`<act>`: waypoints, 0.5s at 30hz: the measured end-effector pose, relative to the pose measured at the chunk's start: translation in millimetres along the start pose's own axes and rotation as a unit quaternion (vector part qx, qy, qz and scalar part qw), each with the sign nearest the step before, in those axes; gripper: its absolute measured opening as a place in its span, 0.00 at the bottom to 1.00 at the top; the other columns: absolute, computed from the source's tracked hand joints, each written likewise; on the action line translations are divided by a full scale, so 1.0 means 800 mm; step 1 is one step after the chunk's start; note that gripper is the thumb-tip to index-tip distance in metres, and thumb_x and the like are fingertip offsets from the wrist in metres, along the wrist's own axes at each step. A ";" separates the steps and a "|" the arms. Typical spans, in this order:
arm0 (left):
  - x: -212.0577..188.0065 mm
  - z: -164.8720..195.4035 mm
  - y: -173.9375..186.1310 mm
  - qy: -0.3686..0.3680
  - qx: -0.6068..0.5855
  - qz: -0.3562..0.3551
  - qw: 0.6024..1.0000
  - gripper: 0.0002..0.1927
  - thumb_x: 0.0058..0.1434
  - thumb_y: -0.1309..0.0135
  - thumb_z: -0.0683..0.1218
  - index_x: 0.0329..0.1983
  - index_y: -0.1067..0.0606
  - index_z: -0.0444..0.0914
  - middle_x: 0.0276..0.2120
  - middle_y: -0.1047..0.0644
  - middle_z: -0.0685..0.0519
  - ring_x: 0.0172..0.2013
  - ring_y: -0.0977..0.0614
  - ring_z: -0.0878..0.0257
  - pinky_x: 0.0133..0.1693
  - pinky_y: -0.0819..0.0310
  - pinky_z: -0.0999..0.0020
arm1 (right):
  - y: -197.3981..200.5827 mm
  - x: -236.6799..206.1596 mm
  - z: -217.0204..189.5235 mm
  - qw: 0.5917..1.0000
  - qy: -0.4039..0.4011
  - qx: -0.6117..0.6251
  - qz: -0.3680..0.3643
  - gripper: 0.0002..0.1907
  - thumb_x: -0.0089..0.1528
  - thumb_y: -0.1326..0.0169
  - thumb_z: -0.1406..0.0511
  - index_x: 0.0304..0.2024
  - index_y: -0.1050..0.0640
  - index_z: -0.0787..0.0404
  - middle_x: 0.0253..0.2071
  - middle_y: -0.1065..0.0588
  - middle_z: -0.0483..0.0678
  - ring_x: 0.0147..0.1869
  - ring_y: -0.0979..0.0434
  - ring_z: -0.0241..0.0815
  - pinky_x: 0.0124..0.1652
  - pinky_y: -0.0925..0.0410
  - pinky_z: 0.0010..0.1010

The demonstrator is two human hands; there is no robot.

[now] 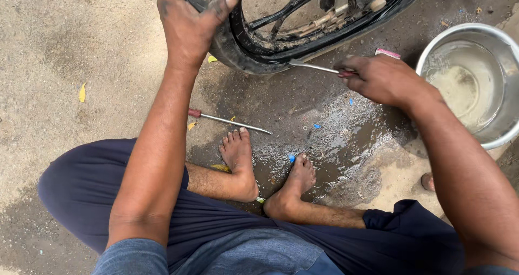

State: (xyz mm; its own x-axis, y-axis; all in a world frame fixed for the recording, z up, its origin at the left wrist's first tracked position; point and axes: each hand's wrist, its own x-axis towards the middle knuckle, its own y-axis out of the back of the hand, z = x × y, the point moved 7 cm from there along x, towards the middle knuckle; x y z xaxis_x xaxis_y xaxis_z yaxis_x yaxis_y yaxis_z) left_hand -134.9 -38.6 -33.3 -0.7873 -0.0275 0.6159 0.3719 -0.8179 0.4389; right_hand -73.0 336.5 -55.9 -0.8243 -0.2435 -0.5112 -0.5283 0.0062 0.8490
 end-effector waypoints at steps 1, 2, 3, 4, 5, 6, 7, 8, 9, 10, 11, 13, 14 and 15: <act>-0.007 -0.005 -0.003 0.033 -0.056 -0.005 0.998 0.42 0.60 0.27 0.63 0.60 0.35 0.31 0.45 0.18 0.40 0.48 0.13 0.49 0.53 0.18 0.55 | 0.010 0.008 -0.029 0.999 -0.008 -0.053 -0.001 0.18 0.67 0.51 0.55 0.55 0.23 0.55 0.43 0.20 0.58 0.49 0.19 0.59 0.49 0.29 0.52; -0.010 -0.010 -0.006 0.067 -0.110 -0.010 0.992 0.46 0.62 0.29 0.64 0.64 0.38 0.30 0.47 0.18 0.41 0.49 0.12 0.50 0.55 0.16 0.56 | 0.023 0.015 -0.057 0.996 0.012 -0.088 0.016 0.17 0.67 0.51 0.57 0.55 0.23 0.55 0.42 0.20 0.59 0.48 0.19 0.59 0.48 0.29 0.53; -0.012 -0.011 -0.007 0.073 -0.104 -0.010 0.992 0.45 0.62 0.28 0.65 0.64 0.37 0.31 0.47 0.18 0.41 0.49 0.12 0.51 0.55 0.16 0.57 | 0.037 0.024 -0.080 0.991 0.032 -0.124 0.034 0.17 0.66 0.51 0.58 0.55 0.23 0.56 0.41 0.20 0.59 0.47 0.19 0.60 0.46 0.28 0.53; -0.013 -0.011 -0.007 0.080 -0.099 -0.010 0.992 0.45 0.63 0.28 0.66 0.63 0.36 0.31 0.46 0.17 0.42 0.49 0.12 0.51 0.54 0.17 0.58 | 0.046 0.029 -0.099 0.985 0.052 -0.159 0.051 0.17 0.66 0.51 0.59 0.54 0.23 0.56 0.40 0.20 0.60 0.45 0.18 0.60 0.45 0.28 0.53; -0.011 -0.012 -0.007 0.090 -0.094 -0.011 0.991 0.44 0.63 0.28 0.67 0.62 0.35 0.32 0.46 0.17 0.42 0.49 0.11 0.52 0.54 0.18 0.58 | 0.051 0.033 -0.110 0.983 0.062 -0.163 0.052 0.16 0.67 0.52 0.59 0.53 0.22 0.56 0.39 0.20 0.60 0.45 0.18 0.60 0.44 0.28 0.53; -0.008 -0.009 -0.005 0.082 -0.078 -0.009 0.994 0.44 0.63 0.27 0.67 0.62 0.34 0.32 0.45 0.17 0.42 0.48 0.12 0.52 0.54 0.17 0.58 | 0.055 0.037 -0.118 0.982 0.072 -0.167 0.055 0.15 0.68 0.52 0.58 0.52 0.21 0.56 0.39 0.20 0.60 0.45 0.18 0.60 0.44 0.27 0.53; -0.004 -0.006 -0.004 0.070 -0.062 -0.007 0.996 0.43 0.63 0.27 0.67 0.61 0.33 0.31 0.45 0.17 0.42 0.48 0.12 0.51 0.53 0.17 0.58 | 0.058 0.040 -0.122 0.980 0.081 -0.171 0.061 0.15 0.69 0.53 0.58 0.50 0.20 0.57 0.38 0.20 0.59 0.44 0.18 0.60 0.44 0.27 0.54; 0.000 -0.002 -0.002 0.059 -0.048 -0.006 0.997 0.43 0.64 0.27 0.67 0.60 0.32 0.31 0.44 0.18 0.42 0.47 0.12 0.51 0.53 0.16 0.58 | 0.060 0.042 -0.125 0.975 0.086 -0.193 0.075 0.15 0.70 0.53 0.58 0.49 0.20 0.58 0.39 0.20 0.58 0.44 0.18 0.58 0.43 0.26 0.51; 0.005 0.005 0.000 0.037 -0.015 -0.003 0.999 0.40 0.63 0.27 0.67 0.57 0.30 0.32 0.43 0.18 0.42 0.46 0.13 0.50 0.51 0.18 0.57 | 0.060 0.043 -0.126 0.968 0.092 -0.215 0.086 0.15 0.71 0.54 0.58 0.48 0.20 0.59 0.40 0.20 0.57 0.44 0.17 0.57 0.42 0.26 0.49; 0.009 0.011 0.002 0.017 0.020 0.001 1.000 0.38 0.63 0.26 0.66 0.54 0.28 0.33 0.42 0.18 0.42 0.45 0.14 0.50 0.49 0.19 0.56 | 0.059 0.044 -0.127 0.962 0.099 -0.237 0.097 0.15 0.72 0.54 0.58 0.47 0.20 0.60 0.41 0.20 0.55 0.44 0.17 0.55 0.41 0.25 0.47; 0.013 0.019 0.004 -0.006 0.054 0.005 0.999 0.35 0.63 0.26 0.66 0.50 0.26 0.34 0.41 0.19 0.42 0.44 0.15 0.49 0.48 0.21 0.55 | 0.060 0.041 -0.133 0.945 0.136 -0.266 0.133 0.13 0.69 0.52 0.60 0.47 0.20 0.59 0.42 0.20 0.54 0.46 0.17 0.53 0.44 0.25 0.46; 0.019 0.023 0.005 0.007 0.013 -0.003 1.000 0.33 0.63 0.28 0.66 0.47 0.23 0.34 0.38 0.18 0.45 0.41 0.14 0.51 0.46 0.20 0.55 | 0.064 0.034 -0.145 0.902 0.205 -0.320 0.203 0.12 0.64 0.50 0.64 0.47 0.20 0.56 0.44 0.19 0.50 0.50 0.16 0.49 0.51 0.24 0.43; 0.023 0.026 0.005 0.014 -0.008 -0.008 1.000 0.32 0.63 0.29 0.66 0.46 0.22 0.34 0.37 0.18 0.46 0.40 0.14 0.52 0.44 0.20 0.55 | 0.066 0.032 -0.147 0.892 0.220 -0.332 0.215 0.13 0.63 0.50 0.64 0.49 0.20 0.55 0.45 0.20 0.51 0.50 0.16 0.50 0.48 0.23 0.42; 0.027 0.030 0.005 0.007 -0.011 -0.016 1.000 0.31 0.62 0.29 0.66 0.44 0.21 0.34 0.35 0.18 0.46 0.38 0.15 0.54 0.42 0.20 0.56 | 0.069 0.030 -0.150 0.880 0.235 -0.343 0.228 0.15 0.61 0.49 0.65 0.50 0.20 0.55 0.46 0.20 0.51 0.50 0.16 0.51 0.46 0.23 0.40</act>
State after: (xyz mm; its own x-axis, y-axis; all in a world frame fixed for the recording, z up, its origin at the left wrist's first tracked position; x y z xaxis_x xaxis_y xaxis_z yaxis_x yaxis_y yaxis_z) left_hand -138.3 -28.7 -2.7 -0.8051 -0.0086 0.5930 0.3361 -0.8305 0.4442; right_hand -97.7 214.7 -5.1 -0.6579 -0.7432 -0.1217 0.2157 -0.3408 0.9151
